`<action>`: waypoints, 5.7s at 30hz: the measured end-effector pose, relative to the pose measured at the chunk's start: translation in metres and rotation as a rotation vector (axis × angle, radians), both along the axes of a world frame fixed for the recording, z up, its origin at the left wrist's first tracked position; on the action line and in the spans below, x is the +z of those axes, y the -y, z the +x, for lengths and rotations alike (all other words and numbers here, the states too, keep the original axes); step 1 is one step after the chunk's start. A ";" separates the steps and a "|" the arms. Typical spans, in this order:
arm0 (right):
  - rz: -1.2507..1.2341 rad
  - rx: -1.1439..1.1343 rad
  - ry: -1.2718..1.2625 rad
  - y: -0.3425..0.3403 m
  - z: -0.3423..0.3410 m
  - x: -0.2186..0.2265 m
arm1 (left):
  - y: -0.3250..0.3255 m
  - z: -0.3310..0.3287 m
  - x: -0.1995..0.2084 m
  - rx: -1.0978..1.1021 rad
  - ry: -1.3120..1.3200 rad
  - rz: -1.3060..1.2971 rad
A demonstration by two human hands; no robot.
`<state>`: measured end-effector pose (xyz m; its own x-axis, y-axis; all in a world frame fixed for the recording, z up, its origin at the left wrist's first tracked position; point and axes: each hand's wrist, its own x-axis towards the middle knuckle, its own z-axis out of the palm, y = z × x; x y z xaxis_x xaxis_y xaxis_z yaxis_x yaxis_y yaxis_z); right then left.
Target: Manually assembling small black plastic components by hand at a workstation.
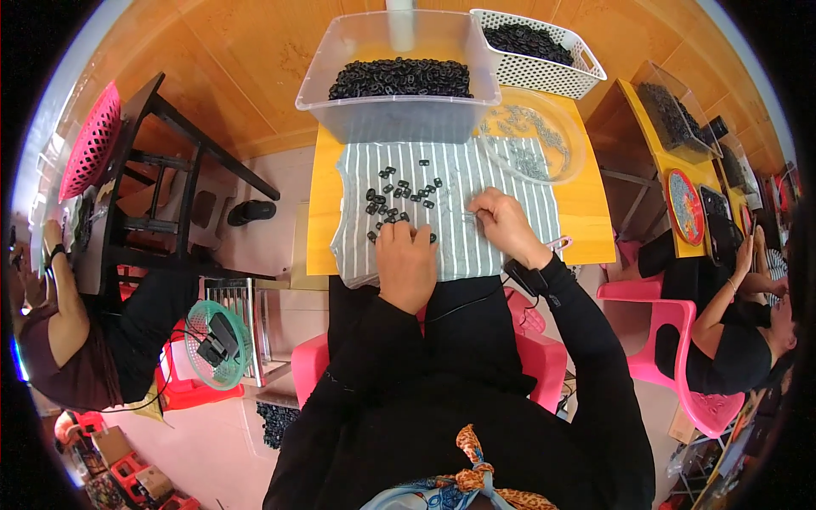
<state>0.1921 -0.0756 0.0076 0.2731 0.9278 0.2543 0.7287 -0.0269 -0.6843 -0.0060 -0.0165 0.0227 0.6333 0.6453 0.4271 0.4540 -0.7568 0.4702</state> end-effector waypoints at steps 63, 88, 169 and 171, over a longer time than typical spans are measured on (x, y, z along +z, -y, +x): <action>0.116 -0.133 -0.023 0.023 -0.039 -0.006 | -0.034 -0.007 -0.020 -0.045 -0.022 0.109; 0.071 -0.124 -0.674 0.028 -0.031 -0.009 | -0.019 0.009 0.001 -0.225 0.223 -0.131; 0.138 -0.085 -0.301 0.022 -0.059 0.001 | 0.009 -0.044 -0.021 -0.061 0.810 -1.293; 0.120 -0.076 -0.261 0.014 -0.070 0.003 | 0.006 -0.048 -0.023 -0.049 0.825 -1.319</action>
<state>0.1225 -0.0894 0.0101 0.4108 0.8699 0.2730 0.5269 0.0179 -0.8497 -0.0541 -0.0225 -0.0002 0.5485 0.8172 -0.1772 -0.2677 0.3725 0.8886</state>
